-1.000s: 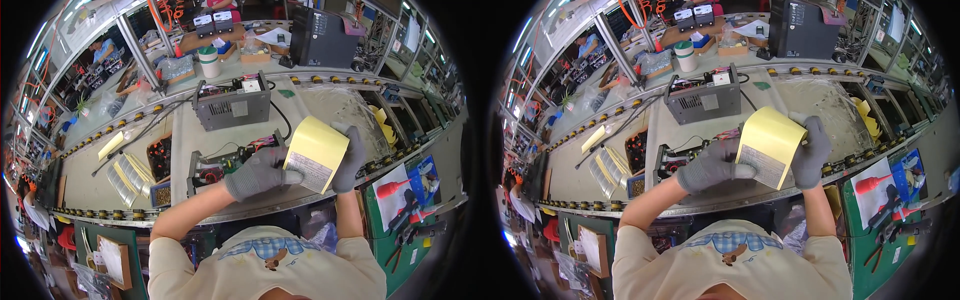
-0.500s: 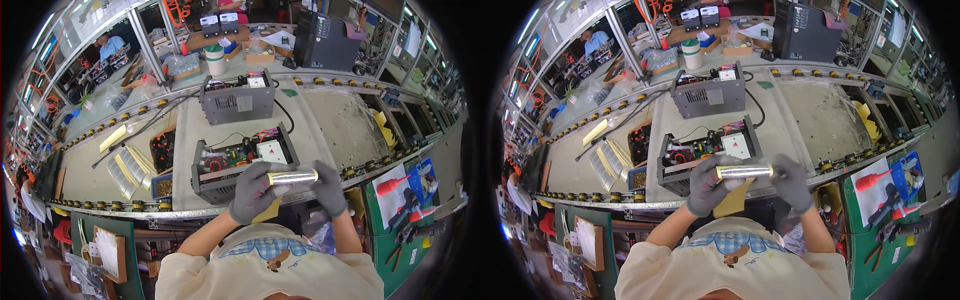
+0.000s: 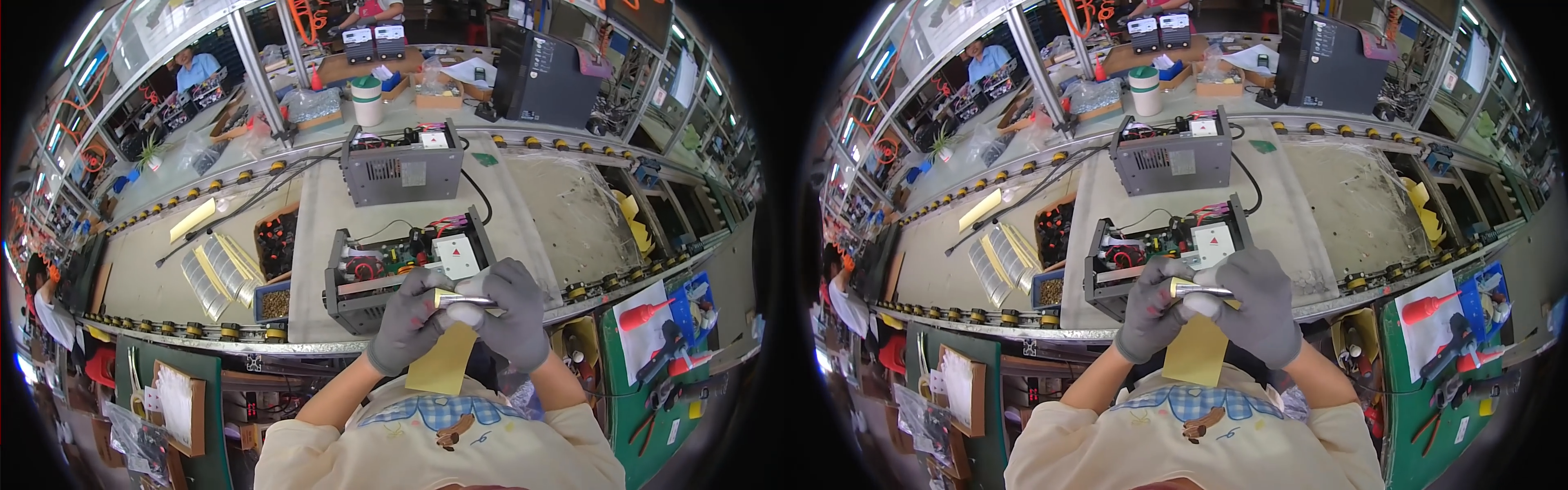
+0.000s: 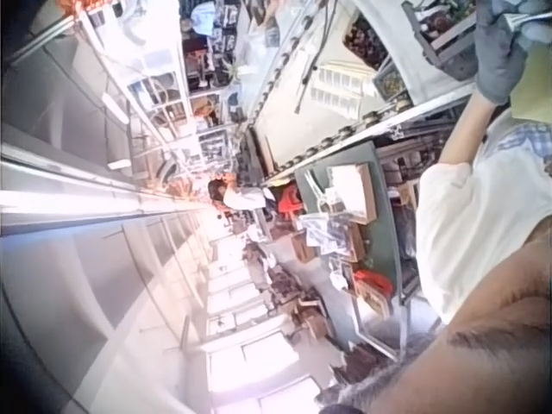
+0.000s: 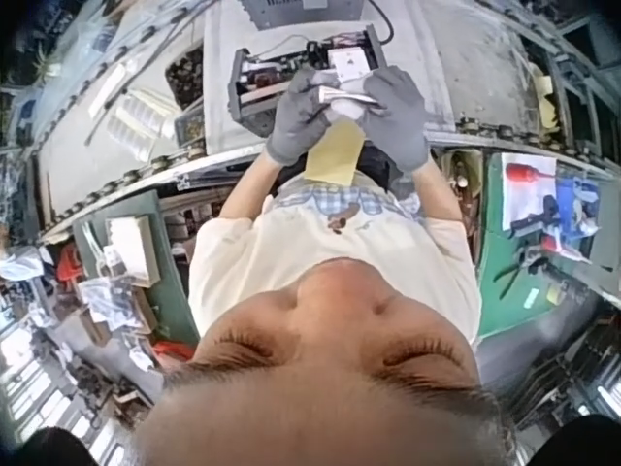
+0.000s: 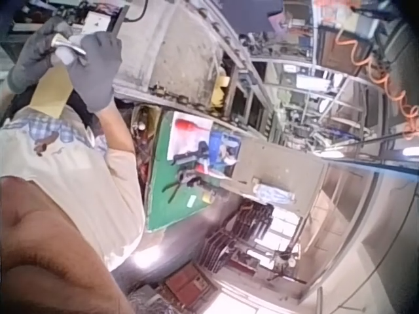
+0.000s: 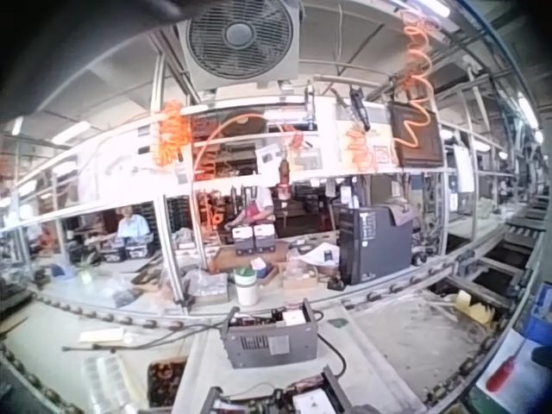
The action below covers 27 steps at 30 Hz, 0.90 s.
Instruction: Assembling and inspecting electronic components and power supply units on an industrial assembly line.
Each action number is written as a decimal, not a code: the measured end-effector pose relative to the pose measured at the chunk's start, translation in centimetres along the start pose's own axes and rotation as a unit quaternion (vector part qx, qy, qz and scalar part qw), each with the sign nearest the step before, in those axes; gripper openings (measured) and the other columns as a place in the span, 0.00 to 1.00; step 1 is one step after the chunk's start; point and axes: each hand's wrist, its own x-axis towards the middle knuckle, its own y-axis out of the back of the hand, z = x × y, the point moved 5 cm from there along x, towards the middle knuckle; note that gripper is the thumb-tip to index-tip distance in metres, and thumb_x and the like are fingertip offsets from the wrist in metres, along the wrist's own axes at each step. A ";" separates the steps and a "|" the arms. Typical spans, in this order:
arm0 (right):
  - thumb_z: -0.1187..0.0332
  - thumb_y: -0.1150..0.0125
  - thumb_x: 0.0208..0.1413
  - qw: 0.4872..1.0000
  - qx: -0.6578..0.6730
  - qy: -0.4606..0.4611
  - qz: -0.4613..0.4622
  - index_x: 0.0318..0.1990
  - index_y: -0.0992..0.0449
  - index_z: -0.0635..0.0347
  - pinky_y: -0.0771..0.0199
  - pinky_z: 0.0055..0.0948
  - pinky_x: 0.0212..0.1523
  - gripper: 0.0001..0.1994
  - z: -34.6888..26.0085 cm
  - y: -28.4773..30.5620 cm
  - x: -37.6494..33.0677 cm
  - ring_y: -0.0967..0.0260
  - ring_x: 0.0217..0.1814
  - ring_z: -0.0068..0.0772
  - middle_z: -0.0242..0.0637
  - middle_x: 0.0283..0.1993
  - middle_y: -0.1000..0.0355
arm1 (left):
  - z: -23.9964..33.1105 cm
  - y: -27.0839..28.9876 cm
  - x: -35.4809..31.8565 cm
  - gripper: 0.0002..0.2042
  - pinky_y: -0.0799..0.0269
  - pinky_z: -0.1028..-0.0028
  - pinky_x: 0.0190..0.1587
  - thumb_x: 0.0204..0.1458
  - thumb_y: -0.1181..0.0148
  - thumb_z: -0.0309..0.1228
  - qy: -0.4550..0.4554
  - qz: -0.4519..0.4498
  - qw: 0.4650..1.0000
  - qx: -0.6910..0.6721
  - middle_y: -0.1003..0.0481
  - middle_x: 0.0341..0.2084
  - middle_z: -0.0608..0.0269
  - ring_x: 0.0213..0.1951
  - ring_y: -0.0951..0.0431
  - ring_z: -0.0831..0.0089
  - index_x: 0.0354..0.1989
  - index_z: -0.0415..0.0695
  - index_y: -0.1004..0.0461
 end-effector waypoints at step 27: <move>0.69 0.28 0.36 0.994 0.088 0.061 0.040 0.31 0.23 0.52 0.33 0.30 0.36 0.11 0.6 -2.4 1.0 0.33 0.35 0.34 0.32 0.32 0.29 | -1.3 2.9 -0.8 0.16 0.28 0.72 0.43 0.41 0.32 0.25 -0.008 0.082 0.996 -0.039 0.27 0.41 0.63 0.43 0.26 0.66 0.42 0.46 0.25</move>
